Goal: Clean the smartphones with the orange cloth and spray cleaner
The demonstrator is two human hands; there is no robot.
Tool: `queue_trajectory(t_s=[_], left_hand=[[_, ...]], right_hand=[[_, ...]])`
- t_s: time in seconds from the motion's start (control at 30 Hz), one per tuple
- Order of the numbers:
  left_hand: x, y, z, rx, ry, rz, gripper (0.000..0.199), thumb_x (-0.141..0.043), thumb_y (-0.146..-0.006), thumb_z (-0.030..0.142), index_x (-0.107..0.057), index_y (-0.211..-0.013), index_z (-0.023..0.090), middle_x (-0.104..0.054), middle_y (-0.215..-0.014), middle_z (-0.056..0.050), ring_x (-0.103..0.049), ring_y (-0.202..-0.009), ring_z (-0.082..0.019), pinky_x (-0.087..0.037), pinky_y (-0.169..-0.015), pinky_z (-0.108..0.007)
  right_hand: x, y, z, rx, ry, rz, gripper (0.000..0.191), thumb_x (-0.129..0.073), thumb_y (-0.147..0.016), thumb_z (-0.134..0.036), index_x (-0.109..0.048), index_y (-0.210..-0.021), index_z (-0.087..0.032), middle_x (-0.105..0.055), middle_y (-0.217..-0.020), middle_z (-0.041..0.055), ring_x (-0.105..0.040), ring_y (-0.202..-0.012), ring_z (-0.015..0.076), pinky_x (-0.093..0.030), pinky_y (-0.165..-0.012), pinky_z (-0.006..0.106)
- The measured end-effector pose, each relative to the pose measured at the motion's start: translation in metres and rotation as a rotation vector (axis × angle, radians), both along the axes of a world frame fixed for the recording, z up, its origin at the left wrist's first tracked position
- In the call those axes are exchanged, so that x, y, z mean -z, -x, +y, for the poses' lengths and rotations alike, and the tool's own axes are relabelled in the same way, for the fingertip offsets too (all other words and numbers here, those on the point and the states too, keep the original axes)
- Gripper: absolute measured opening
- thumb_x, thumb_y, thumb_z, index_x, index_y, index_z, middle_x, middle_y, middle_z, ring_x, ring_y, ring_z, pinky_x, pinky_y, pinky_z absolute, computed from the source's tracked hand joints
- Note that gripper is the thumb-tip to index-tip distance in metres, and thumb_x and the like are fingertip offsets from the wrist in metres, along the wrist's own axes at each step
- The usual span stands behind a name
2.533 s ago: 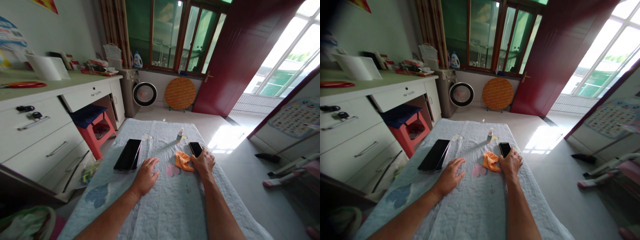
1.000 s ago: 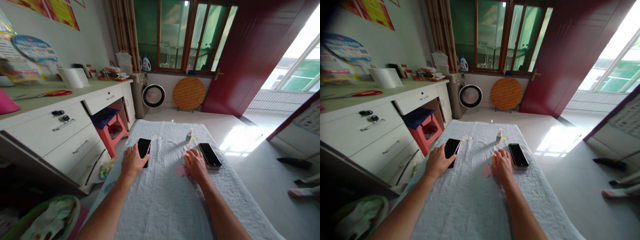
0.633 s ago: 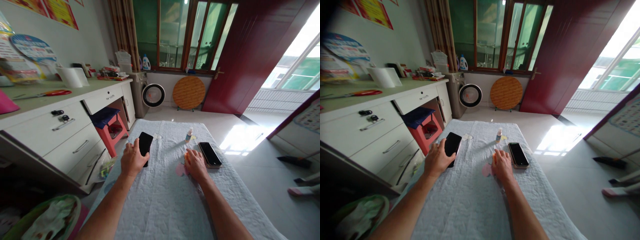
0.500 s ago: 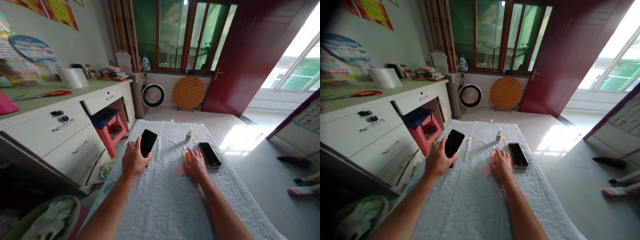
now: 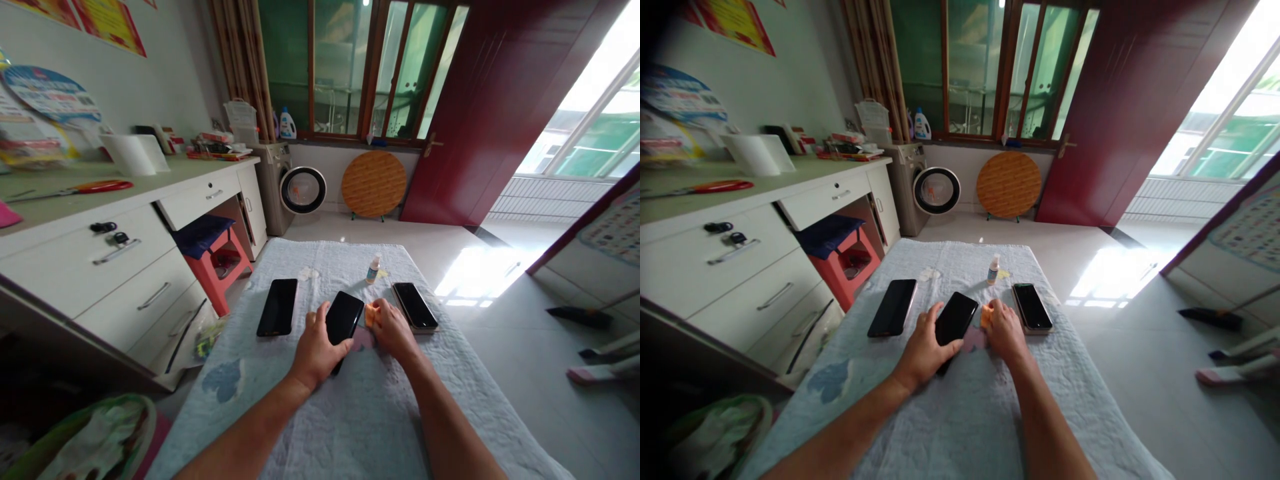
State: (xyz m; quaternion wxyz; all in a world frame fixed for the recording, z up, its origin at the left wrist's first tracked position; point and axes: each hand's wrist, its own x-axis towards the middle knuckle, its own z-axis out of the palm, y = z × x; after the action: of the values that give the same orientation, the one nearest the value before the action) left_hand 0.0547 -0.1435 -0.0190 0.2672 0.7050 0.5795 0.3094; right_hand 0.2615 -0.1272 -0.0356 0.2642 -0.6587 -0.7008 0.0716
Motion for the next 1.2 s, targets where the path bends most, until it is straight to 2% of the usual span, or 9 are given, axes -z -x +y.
queue_trajectory(t_s=[0.13,0.23,0.3,0.37,0.5,0.63,0.87,1.03,1.2], left_hand=[[0.01,0.0,0.008,-0.059,-0.047,0.035,0.087,-0.076,-0.069,0.034,-0.026,-0.139,0.02,-0.043,-0.121,-0.012,-0.051,-0.118,-0.03,-0.045,-0.095,-0.042],[0.013,0.0,0.012,-0.087,-0.14,0.064,0.086,-0.073,-0.07,0.026,-0.023,-0.14,0.02,-0.041,-0.124,-0.013,-0.048,-0.12,-0.031,-0.044,-0.097,-0.046],[0.014,0.0,0.012,-0.074,-0.163,0.099,0.084,-0.07,-0.07,0.02,-0.023,-0.14,0.02,-0.041,-0.125,-0.014,-0.046,-0.121,-0.031,-0.043,-0.099,-0.047],[0.015,0.0,0.011,-0.051,-0.157,0.147,0.081,-0.067,-0.07,0.018,-0.025,-0.139,0.017,-0.041,-0.127,-0.015,-0.044,-0.123,-0.031,-0.041,-0.101,-0.046],[0.018,0.003,0.007,0.013,-0.126,0.25,0.075,-0.066,-0.073,0.027,-0.03,-0.138,0.015,-0.048,-0.125,-0.015,-0.046,-0.122,-0.033,-0.038,-0.102,-0.046],[0.014,0.009,0.003,0.069,-0.096,0.337,0.08,-0.069,-0.07,0.041,-0.035,-0.138,0.018,-0.054,-0.123,-0.014,-0.048,-0.119,-0.034,-0.036,-0.1,-0.046],[0.003,0.021,0.0,0.16,-0.018,0.395,0.093,-0.076,-0.056,0.045,-0.042,-0.138,0.017,-0.051,-0.13,-0.016,-0.048,-0.118,-0.037,-0.035,-0.102,-0.045],[0.006,0.022,0.001,0.156,-0.026,0.355,0.088,-0.076,-0.057,0.044,-0.045,-0.136,0.021,-0.051,-0.131,-0.014,-0.05,-0.118,-0.035,-0.036,-0.102,-0.044],[0.009,0.017,0.0,0.141,-0.029,0.311,0.086,-0.076,-0.061,0.046,-0.045,-0.136,0.02,-0.051,-0.132,-0.014,-0.051,-0.117,-0.033,-0.038,-0.102,-0.042]], right_hand=[[-0.001,0.004,0.002,-0.018,-0.008,0.378,0.021,-0.051,-0.082,-0.032,-0.052,-0.099,-0.02,-0.064,-0.078,0.0018,-0.059,-0.068,0.0165,-0.043,-0.062,0.026],[0.001,0.012,0.003,-0.074,0.1,0.738,0.032,-0.054,-0.082,-0.043,-0.047,-0.104,-0.021,-0.064,-0.073,-0.0008,-0.059,-0.06,0.0154,-0.044,-0.053,0.025],[0.003,0.016,0.003,-0.078,0.154,0.864,0.035,-0.053,-0.081,-0.046,-0.044,-0.105,-0.022,-0.063,-0.072,-0.002,-0.058,-0.056,0.0152,-0.043,-0.049,0.024],[0.004,0.016,0.004,-0.021,0.12,0.8,0.033,-0.055,-0.08,-0.044,-0.046,-0.104,-0.022,-0.063,-0.07,-0.0023,-0.057,-0.056,0.0151,-0.043,-0.05,0.025],[0.001,0.011,0.004,0.12,-0.117,0.416,0.019,-0.053,-0.08,-0.034,-0.052,-0.092,-0.021,-0.062,-0.076,0.0013,-0.057,-0.067,0.0166,-0.045,-0.065,0.028],[-0.002,0.01,0.002,0.086,-0.251,0.167,0.016,-0.049,-0.083,-0.03,-0.053,-0.095,-0.02,-0.062,-0.088,0.006,-0.056,-0.083,0.0201,-0.044,-0.076,0.032],[0.006,0.016,-0.001,-0.145,-0.093,0.168,0.035,-0.055,-0.073,-0.017,-0.051,-0.108,-0.019,-0.063,-0.089,0.0036,-0.056,-0.079,0.0175,-0.045,-0.072,0.028],[0.005,0.014,0.001,-0.083,-0.061,0.021,0.011,-0.054,-0.074,-0.014,-0.059,-0.082,-0.02,-0.061,-0.086,0.0042,-0.054,-0.083,0.0188,-0.042,-0.077,0.029],[-0.004,0.015,0.0,-0.037,-0.112,0.082,0.014,-0.047,-0.082,-0.016,-0.06,-0.085,-0.02,-0.061,-0.085,0.0032,-0.055,-0.077,0.0169,-0.041,-0.071,0.026]])
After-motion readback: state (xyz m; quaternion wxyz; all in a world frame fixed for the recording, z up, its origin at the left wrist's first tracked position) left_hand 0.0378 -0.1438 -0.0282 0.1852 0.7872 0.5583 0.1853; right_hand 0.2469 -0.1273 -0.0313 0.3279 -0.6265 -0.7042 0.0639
